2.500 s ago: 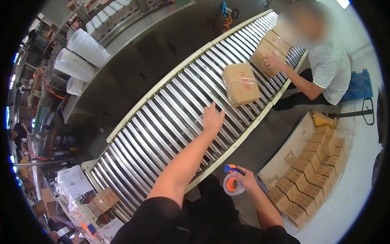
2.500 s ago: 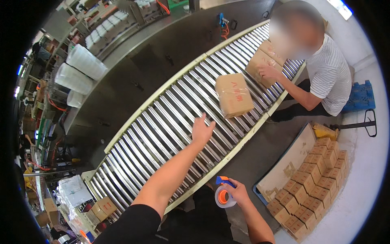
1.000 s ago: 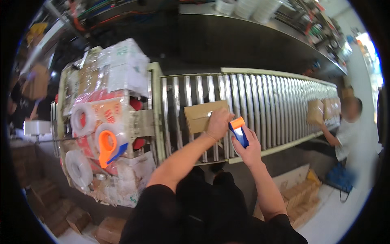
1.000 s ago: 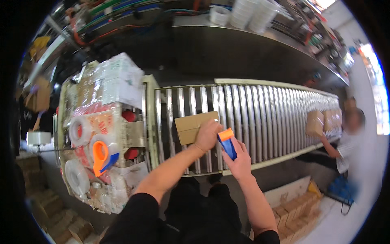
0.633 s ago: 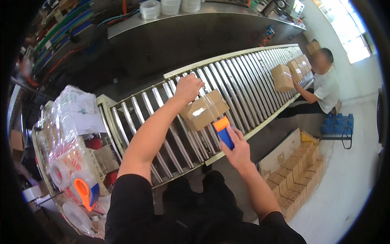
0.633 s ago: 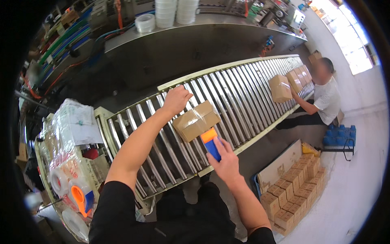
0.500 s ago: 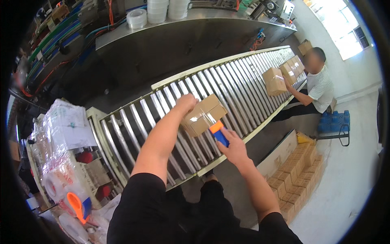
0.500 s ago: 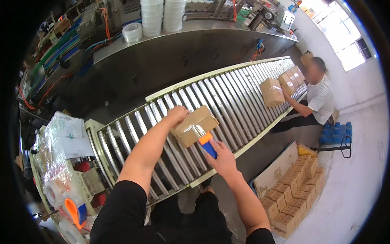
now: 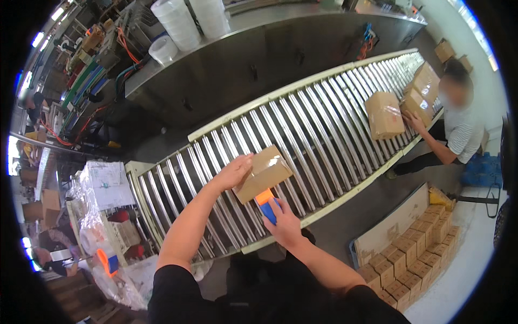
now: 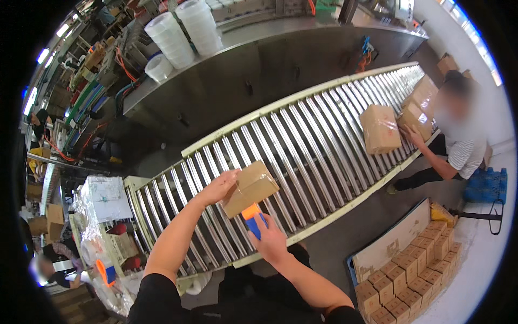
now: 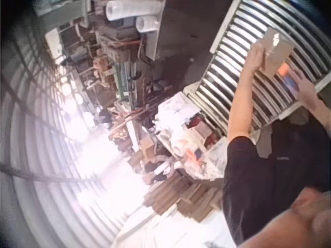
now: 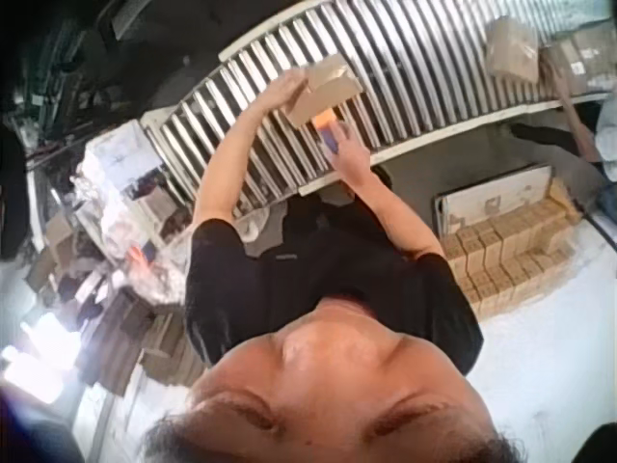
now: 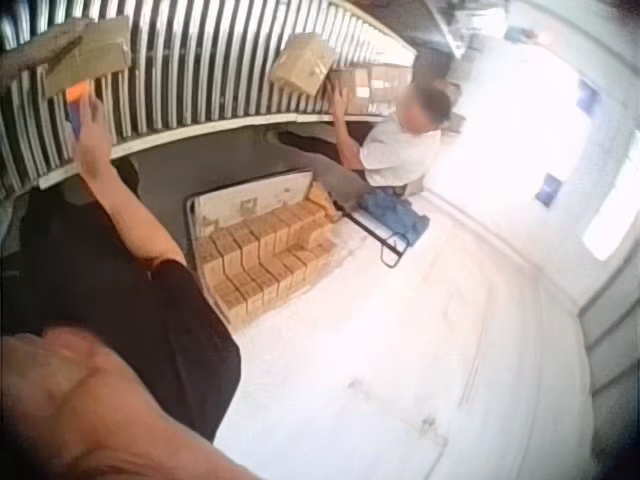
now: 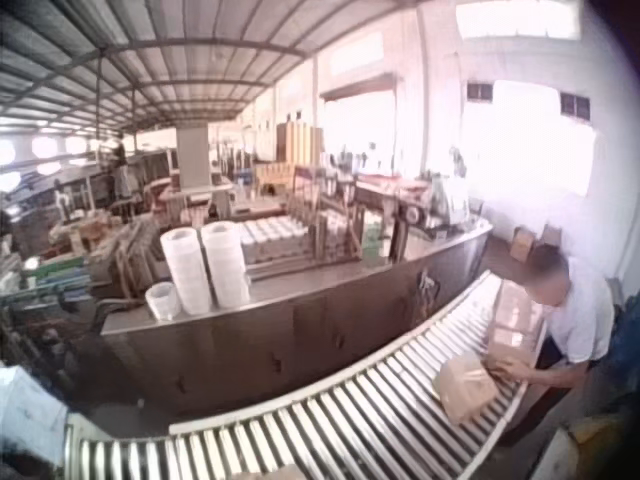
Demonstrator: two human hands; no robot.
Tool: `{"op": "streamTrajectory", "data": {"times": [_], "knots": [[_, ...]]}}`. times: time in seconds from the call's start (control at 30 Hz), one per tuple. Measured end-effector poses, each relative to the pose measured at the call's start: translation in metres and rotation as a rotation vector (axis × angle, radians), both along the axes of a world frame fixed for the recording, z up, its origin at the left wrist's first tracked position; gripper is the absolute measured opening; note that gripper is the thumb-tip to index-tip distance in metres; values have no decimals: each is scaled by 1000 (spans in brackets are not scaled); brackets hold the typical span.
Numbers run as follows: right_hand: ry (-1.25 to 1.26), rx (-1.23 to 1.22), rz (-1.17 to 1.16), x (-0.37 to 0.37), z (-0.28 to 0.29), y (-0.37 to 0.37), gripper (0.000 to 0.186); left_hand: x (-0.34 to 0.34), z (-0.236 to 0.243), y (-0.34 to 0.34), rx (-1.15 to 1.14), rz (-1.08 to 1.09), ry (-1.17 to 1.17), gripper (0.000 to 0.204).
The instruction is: The person uses a handheld tape dispenser to seal the top seam of cardboard boxes moving along a roller conveyor belt. They apply tape to each box as it passes and then push the sealed box forward. A coworker is visible in the background handling other boxes.
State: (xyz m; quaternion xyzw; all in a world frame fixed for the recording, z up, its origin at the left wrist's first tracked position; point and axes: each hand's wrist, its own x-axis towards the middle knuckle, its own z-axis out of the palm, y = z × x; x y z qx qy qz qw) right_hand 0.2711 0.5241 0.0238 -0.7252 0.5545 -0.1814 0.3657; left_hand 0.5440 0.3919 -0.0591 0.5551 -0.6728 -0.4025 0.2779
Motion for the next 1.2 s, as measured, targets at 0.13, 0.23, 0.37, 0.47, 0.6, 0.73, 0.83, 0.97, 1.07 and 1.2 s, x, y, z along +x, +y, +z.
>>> {"op": "streamTrajectory", "data": {"times": [0.13,0.23,0.37,0.47,0.6,0.73,0.83,0.97,1.07,1.2], "knots": [[-60,-166,90,0,-17,1,69,-3,68,-43,690,-54,-200,57],[-72,-106,102,-8,-14,-4,69,-4,65,-3,245,154,-432,67],[-108,-111,69,-17,-18,-20,65,-23,105,73,-14,-310,-884,110],[-99,-100,66,-20,-15,-21,66,-52,93,50,51,-110,-881,120],[-91,15,95,-41,-13,-35,66,-49,71,13,-79,-106,-659,127],[37,42,258,-108,-26,-53,63,-19,97,-27,117,-145,-631,136],[209,112,390,-140,-45,-72,67,25,68,-36,650,68,257,112],[174,141,418,-84,-56,-166,61,27,20,0,991,475,947,80],[8,595,361,-56,-73,-219,54,13,1,23,926,718,1021,73],[-411,1206,274,-98,-117,-194,49,-29,28,7,867,831,1108,65]]}}
